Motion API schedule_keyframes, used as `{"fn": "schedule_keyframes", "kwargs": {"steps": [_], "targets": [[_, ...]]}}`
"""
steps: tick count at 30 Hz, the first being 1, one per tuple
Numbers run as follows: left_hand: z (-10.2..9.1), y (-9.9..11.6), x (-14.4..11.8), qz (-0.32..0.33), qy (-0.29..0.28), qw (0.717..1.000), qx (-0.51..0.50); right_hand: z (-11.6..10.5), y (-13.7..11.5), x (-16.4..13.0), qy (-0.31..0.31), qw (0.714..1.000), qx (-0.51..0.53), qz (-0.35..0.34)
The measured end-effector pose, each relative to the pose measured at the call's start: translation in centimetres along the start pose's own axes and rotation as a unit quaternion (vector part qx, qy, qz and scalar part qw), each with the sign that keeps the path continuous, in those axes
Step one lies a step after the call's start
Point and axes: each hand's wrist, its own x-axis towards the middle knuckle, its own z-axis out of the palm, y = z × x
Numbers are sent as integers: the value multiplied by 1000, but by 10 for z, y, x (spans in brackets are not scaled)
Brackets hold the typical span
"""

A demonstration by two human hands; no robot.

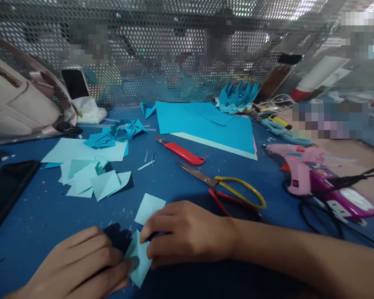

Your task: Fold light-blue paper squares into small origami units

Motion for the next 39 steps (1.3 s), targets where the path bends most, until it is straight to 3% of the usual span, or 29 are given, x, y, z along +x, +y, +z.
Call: {"fn": "schedule_keyframes", "kwargs": {"steps": [6, 14, 17, 22, 26, 32, 39], "targets": [[13, -1, -6, -16, 72, 997, -11, 0, 1, 1, 6, 1000, 18, 3], [4, 2, 3, -7, 25, 997, 75, -3, 0, 3, 0, 1000, 28, 6], [4, 4, 3, 4, 30, 998, 64, -2, -1, 4, 2, 1000, 12, 8], [1, 2, -5, 27, -57, 998, 24, 7, -3, 7, -16, 998, -20, 54], [2, 1, -14, 19, -37, 998, 42, 12, -1, 10, -16, 994, 0, 108], [8, 0, -17, 26, -25, 997, 61, 15, 2, 14, -24, 990, 38, 135], [8, 2, -18, 24, -13, 997, 68, 26, -5, 16, -40, 983, -80, 163]]}}
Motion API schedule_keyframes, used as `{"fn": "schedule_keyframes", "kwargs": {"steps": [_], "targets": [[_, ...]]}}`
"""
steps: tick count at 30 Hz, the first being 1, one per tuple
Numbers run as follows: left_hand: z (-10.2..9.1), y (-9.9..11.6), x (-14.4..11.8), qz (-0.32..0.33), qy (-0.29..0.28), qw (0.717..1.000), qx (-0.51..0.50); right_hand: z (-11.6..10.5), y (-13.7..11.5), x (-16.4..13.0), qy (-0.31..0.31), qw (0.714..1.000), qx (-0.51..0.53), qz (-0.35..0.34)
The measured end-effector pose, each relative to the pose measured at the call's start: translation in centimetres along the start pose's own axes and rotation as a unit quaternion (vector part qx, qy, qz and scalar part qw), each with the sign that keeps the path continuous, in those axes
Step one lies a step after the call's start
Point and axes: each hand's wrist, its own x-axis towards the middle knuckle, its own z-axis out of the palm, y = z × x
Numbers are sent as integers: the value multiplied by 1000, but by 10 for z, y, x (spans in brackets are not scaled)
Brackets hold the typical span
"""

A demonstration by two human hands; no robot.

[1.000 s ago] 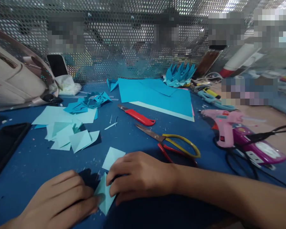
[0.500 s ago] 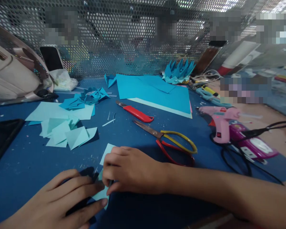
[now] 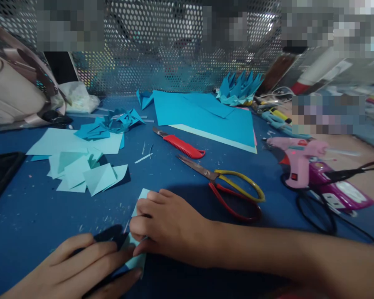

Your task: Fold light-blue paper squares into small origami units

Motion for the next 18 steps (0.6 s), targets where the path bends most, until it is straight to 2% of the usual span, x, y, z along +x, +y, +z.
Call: {"fn": "schedule_keyframes", "kwargs": {"steps": [6, 14, 18], "targets": [[-5, -2, 4, 28, 11, 1000, 4, 5, -3, 1, 11, 997, -77, -13], [-2, 5, -3, 25, -2, 1000, 15, 1, -3, 4, 3, 997, -74, -9], [0, 9, -6, 32, 10, 999, 28, 1, -4, 5, -15, 997, -76, 3]]}}
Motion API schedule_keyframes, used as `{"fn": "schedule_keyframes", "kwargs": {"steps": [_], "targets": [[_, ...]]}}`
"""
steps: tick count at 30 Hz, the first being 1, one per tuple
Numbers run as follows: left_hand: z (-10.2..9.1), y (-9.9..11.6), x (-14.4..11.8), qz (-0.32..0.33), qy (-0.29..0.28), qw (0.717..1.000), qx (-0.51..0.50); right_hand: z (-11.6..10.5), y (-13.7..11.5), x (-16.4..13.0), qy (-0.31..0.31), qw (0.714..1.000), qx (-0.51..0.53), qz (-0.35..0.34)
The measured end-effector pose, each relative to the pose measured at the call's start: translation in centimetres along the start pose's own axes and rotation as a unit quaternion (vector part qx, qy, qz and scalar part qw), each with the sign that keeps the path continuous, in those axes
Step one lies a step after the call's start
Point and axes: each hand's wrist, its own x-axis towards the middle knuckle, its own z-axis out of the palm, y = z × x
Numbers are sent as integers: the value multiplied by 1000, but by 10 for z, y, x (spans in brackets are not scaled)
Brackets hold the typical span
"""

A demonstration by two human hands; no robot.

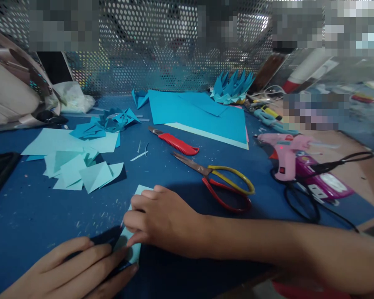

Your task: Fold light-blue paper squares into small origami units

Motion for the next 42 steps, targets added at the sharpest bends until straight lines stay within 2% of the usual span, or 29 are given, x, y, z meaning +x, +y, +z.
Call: {"fn": "schedule_keyframes", "kwargs": {"steps": [5, 6, 15, 21, 30, 42], "targets": [[-2, 3, 5, -19, 3, 1000, -3, -3, -4, 2, -30, 999, -34, 1], [-2, 2, 7, -28, -10, 999, -12, -3, -4, 2, -32, 999, -38, 1], [-7, -1, 10, -9, -46, 999, -8, 2, -5, 1, -26, 998, -56, 7], [-4, -1, 8, -9, -41, 999, -5, 1, -7, 0, -32, 998, -59, 10], [-8, -1, 8, -10, -67, 998, -10, 0, -9, -1, -38, 998, -49, 21], [-7, -3, 15, 4, -33, 999, -5, -3, -10, 1, -36, 997, -57, 23]]}}
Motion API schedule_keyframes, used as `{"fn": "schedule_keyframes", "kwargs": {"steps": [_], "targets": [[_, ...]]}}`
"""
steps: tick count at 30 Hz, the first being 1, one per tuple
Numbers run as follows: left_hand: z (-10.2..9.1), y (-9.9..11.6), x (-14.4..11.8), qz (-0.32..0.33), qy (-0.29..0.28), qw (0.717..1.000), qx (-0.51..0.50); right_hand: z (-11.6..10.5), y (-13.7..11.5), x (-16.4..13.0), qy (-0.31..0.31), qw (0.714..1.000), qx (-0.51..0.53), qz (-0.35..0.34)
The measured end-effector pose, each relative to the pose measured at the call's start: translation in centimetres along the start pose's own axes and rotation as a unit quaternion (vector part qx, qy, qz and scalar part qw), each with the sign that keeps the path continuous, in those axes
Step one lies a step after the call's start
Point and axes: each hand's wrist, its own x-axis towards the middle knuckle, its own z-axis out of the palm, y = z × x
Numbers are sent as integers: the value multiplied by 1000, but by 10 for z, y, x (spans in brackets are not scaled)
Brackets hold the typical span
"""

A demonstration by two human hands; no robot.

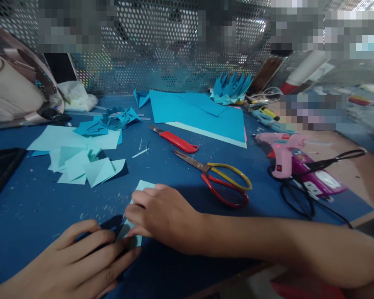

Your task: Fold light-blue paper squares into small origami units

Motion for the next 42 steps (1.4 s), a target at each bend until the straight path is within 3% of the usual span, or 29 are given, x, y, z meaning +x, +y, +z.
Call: {"fn": "schedule_keyframes", "kwargs": {"steps": [22, 29, 37, 42], "targets": [[-2, -4, -15, -1, -4, 1000, -20, 0, 1, -1, 8, 1000, 8, 4], [-1, -2, -7, 6, -17, 1000, 0, 3, 1, 0, 14, 1000, 9, 3], [6, 3, -7, -27, -7, 999, -20, 6, 3, -10, 100, 987, 125, 3], [9, 1, -8, -19, -3, 1000, -23, -3, 8, -15, 108, 981, 159, -12]]}}
